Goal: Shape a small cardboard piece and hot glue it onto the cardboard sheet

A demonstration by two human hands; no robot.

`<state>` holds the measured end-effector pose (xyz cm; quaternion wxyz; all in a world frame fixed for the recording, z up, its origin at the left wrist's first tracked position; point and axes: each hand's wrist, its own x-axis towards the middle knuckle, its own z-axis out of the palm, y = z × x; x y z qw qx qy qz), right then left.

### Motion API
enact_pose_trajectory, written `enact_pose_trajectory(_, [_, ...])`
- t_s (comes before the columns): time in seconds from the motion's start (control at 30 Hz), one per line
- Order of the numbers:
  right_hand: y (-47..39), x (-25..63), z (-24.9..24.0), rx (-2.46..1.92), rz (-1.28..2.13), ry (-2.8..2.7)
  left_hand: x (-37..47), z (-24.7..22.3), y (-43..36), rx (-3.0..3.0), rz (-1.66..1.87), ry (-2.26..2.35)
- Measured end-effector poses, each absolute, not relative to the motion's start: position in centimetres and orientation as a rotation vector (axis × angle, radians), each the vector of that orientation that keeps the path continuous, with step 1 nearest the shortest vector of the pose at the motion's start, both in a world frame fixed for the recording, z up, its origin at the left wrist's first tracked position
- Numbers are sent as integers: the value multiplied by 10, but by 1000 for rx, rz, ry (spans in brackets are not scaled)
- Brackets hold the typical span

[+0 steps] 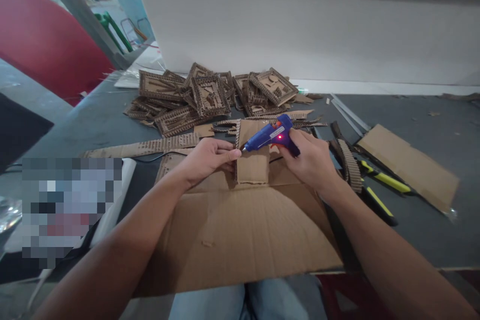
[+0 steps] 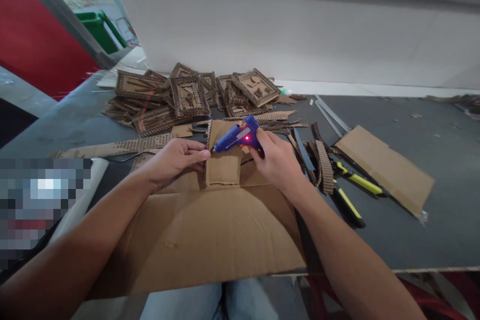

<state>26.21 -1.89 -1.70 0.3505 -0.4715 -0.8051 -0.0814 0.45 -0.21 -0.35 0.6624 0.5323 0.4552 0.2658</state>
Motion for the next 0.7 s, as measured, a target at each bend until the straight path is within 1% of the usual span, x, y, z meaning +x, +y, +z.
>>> enact_pose_trajectory(0.27, [-18,257,-18,-1306,-226,-1977,5,-1,-2,1221,584,1009])
enact_pose_trajectory(0.5, [-17,260,-19,-1309,-174,-1968,4,-1,-3,1247,579,997])
enact_pose_trajectory(0.7, [-17,258,-19,-1353,-218,-1915,3,-3,-2,1267,573,1004])
